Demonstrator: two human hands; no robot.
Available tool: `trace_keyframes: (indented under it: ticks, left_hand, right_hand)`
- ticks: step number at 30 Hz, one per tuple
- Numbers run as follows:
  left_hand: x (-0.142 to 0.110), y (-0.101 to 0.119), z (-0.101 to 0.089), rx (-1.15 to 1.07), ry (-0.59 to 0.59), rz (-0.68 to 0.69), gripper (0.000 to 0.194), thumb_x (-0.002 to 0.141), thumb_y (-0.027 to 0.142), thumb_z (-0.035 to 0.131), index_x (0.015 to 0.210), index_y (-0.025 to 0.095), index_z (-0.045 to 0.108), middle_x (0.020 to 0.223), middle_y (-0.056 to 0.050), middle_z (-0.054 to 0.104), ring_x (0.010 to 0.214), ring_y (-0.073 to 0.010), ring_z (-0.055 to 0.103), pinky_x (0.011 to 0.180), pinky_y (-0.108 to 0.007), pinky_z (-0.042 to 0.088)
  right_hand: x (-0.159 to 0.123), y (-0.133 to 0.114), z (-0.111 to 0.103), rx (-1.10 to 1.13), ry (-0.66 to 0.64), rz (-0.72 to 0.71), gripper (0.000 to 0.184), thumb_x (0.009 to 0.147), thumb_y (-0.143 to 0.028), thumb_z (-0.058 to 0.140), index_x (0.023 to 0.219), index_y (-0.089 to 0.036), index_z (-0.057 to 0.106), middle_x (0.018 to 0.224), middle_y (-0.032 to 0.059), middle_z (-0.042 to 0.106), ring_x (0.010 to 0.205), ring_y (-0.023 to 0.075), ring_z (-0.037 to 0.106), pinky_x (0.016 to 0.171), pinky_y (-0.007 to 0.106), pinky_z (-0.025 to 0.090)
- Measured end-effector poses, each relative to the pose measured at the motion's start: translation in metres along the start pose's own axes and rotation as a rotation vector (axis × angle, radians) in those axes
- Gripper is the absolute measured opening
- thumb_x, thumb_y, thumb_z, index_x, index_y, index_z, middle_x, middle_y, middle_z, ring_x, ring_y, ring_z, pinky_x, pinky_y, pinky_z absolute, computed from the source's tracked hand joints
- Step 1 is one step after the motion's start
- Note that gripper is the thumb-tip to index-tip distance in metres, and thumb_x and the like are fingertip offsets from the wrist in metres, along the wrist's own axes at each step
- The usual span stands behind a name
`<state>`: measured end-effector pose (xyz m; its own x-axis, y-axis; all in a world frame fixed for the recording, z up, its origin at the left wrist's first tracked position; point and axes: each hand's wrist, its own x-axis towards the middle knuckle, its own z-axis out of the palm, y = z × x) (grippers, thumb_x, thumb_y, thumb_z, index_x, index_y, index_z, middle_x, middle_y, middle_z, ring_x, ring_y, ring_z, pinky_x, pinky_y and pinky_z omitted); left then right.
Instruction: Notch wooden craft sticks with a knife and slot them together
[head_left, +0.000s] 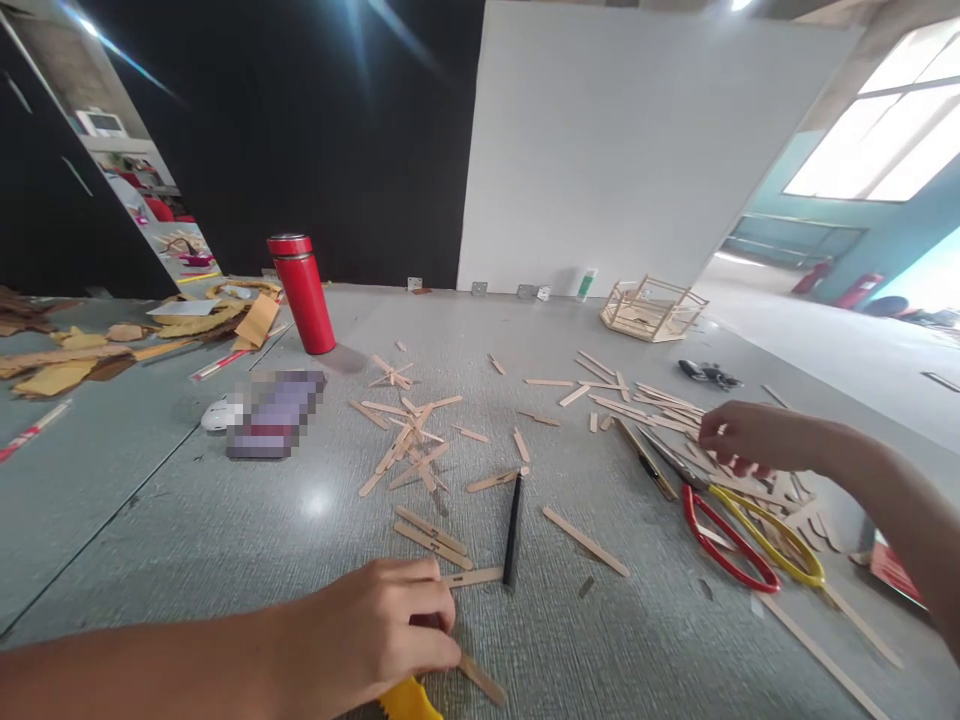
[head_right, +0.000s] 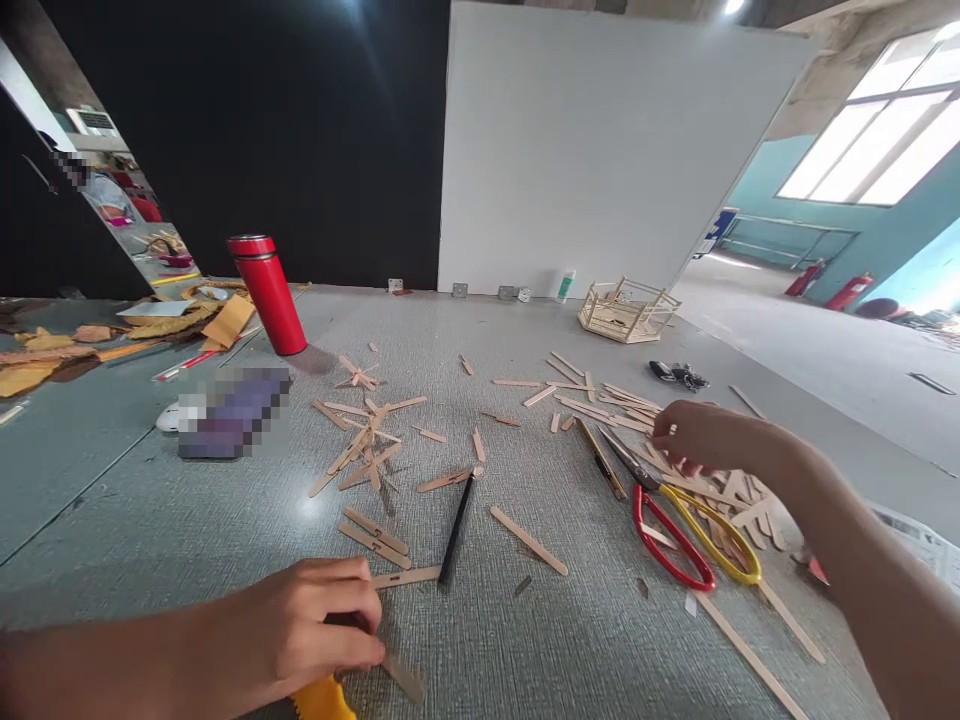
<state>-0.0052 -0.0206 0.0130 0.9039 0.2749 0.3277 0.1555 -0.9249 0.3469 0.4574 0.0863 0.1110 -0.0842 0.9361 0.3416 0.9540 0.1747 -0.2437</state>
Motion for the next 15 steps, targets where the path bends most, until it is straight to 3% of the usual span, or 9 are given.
trace_keyframes:
  ticks: [2,5,8,13,15]
  left_hand:
    - [-0.001,0.003,-0.002,-0.014,-0.022,-0.002,0.025,0.092,-0.002,0.051,0.099,0.016,0.066,0.095,-0.004,0.067,0.085,-0.0178,0.059,0.077,-0.028,0.052]
    - [-0.003,0.004,0.000,0.003,-0.036,-0.093,0.025,0.092,-0.003,0.054,0.104,0.017,0.064,0.095,-0.003,0.066,0.087,-0.0181,0.059,0.079,-0.028,0.054]
    - [-0.005,0.003,0.005,0.110,-0.042,-0.205,0.021,0.092,0.000,0.056,0.101,0.018,0.062,0.094,-0.003,0.064,0.085,-0.0188,0.059,0.076,-0.029,0.054]
    - [-0.004,0.002,0.005,0.329,-0.078,-0.225,0.029,0.074,-0.006,0.057,0.095,0.014,0.058,0.096,-0.009,0.063,0.086,-0.0256,0.060,0.080,-0.041,0.057]
    - [-0.003,0.002,0.001,0.332,-0.074,-0.237,0.039,0.065,-0.008,0.056,0.097,0.013,0.057,0.095,-0.009,0.062,0.083,-0.0248,0.059,0.075,-0.038,0.057]
  right_hand:
    - [0.000,-0.008,0.003,-0.071,-0.212,0.060,0.038,0.111,-0.037,0.038,0.117,-0.016,0.070,0.120,0.0097,0.068,0.102,0.0203,0.070,0.087,0.038,0.057]
    - [-0.003,-0.035,0.012,-0.121,-0.366,0.045,0.046,0.107,-0.032,0.041,0.085,-0.009,0.074,0.074,0.0081,0.070,0.067,0.0171,0.068,0.064,0.032,0.048]
    - [-0.012,-0.072,0.021,-0.098,-0.378,-0.089,0.023,0.101,-0.020,0.051,0.092,-0.016,0.073,0.075,0.0069,0.072,0.069,0.0172,0.066,0.066,0.033,0.044]
    - [-0.031,-0.111,0.026,-0.057,-0.325,-0.265,0.025,0.102,-0.021,0.045,0.086,-0.024,0.065,0.070,0.0013,0.068,0.061,0.0168,0.061,0.060,0.030,0.041]
    - [-0.036,-0.117,0.029,-0.039,-0.288,-0.322,0.026,0.104,-0.026,0.043,0.088,-0.024,0.065,0.070,0.0012,0.068,0.061,0.0171,0.062,0.060,0.030,0.041]
